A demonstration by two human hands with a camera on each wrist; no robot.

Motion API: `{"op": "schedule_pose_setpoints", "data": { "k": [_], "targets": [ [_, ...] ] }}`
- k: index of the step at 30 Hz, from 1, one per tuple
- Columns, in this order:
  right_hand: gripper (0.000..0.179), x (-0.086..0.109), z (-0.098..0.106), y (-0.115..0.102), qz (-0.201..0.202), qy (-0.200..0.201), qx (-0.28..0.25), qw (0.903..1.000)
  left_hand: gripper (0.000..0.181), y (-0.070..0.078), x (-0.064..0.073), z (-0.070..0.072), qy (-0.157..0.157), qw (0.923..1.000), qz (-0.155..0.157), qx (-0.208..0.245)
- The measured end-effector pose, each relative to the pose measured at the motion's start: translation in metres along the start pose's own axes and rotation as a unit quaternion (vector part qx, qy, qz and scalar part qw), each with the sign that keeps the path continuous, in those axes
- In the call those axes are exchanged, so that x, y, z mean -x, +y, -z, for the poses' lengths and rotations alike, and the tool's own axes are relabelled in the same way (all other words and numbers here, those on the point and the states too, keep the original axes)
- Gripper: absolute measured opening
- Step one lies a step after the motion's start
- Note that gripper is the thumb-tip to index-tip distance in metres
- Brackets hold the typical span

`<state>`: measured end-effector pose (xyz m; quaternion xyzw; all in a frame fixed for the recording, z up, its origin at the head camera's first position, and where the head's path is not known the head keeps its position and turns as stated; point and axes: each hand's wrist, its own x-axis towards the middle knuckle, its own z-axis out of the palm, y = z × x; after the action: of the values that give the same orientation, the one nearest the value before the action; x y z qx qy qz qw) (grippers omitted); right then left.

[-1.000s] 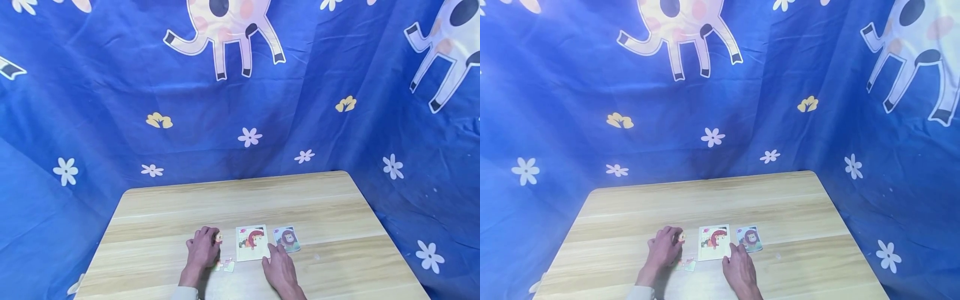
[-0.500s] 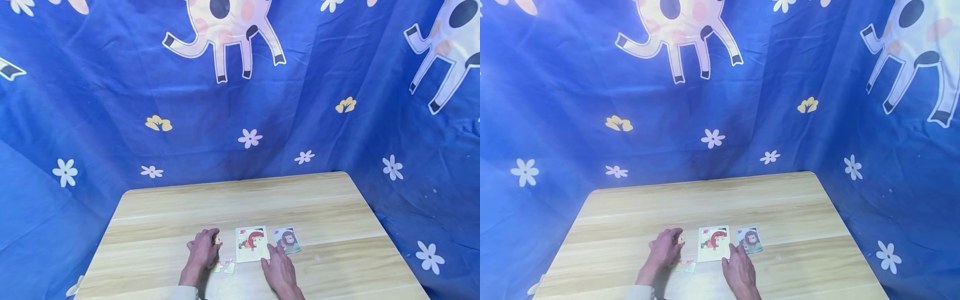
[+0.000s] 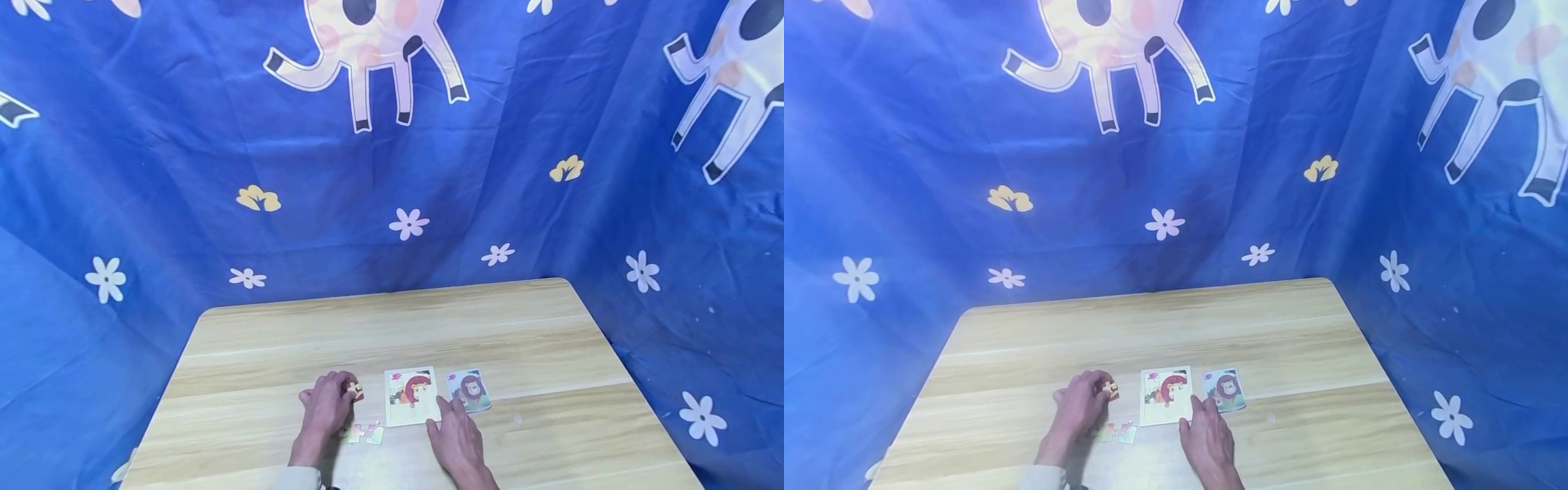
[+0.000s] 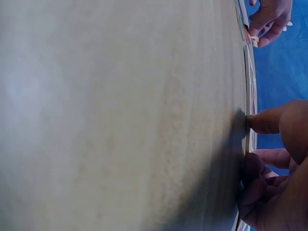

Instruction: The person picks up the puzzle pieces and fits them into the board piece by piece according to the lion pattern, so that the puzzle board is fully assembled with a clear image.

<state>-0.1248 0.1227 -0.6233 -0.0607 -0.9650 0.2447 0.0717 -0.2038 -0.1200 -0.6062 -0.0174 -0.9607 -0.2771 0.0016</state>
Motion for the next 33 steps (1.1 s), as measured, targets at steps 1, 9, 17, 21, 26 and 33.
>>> {"op": "schedule_pose_setpoints", "data": {
  "k": [1, 9, 17, 21, 26, 33],
  "targets": [
    [0.049, 0.000, 0.000, 0.000, 0.001, 0.001, 0.001, 1.0000, 0.026, 0.000, 0.001, 0.000, 0.003, 1.0000, 0.002, 0.008],
    [0.050, 0.001, 0.001, -0.001, -0.004, -0.001, 0.002, 1.0000, 0.010, 0.002, 0.003, 0.001, 0.006, 0.9969, 0.015, 0.077],
    [0.051, 0.000, 0.002, -0.002, -0.007, -0.002, -0.001, 1.0000, 0.008, 0.014, 0.008, -0.004, 0.002, 0.9892, 0.014, 0.146],
    [0.051, 0.000, 0.001, -0.002, -0.007, 0.000, 0.002, 1.0000, 0.008, 0.017, 0.010, -0.009, 0.009, 0.9902, 0.014, 0.139],
    [0.049, -0.001, 0.000, -0.002, -0.006, 0.000, 0.003, 1.0000, 0.011, 0.022, 0.011, -0.011, 0.010, 0.9886, 0.010, 0.150],
    [0.048, -0.001, 0.001, -0.001, 0.000, 0.000, 0.003, 1.0000, 0.010, 0.030, 0.015, -0.016, -0.002, 0.9842, 0.006, 0.177]
  ]
}}
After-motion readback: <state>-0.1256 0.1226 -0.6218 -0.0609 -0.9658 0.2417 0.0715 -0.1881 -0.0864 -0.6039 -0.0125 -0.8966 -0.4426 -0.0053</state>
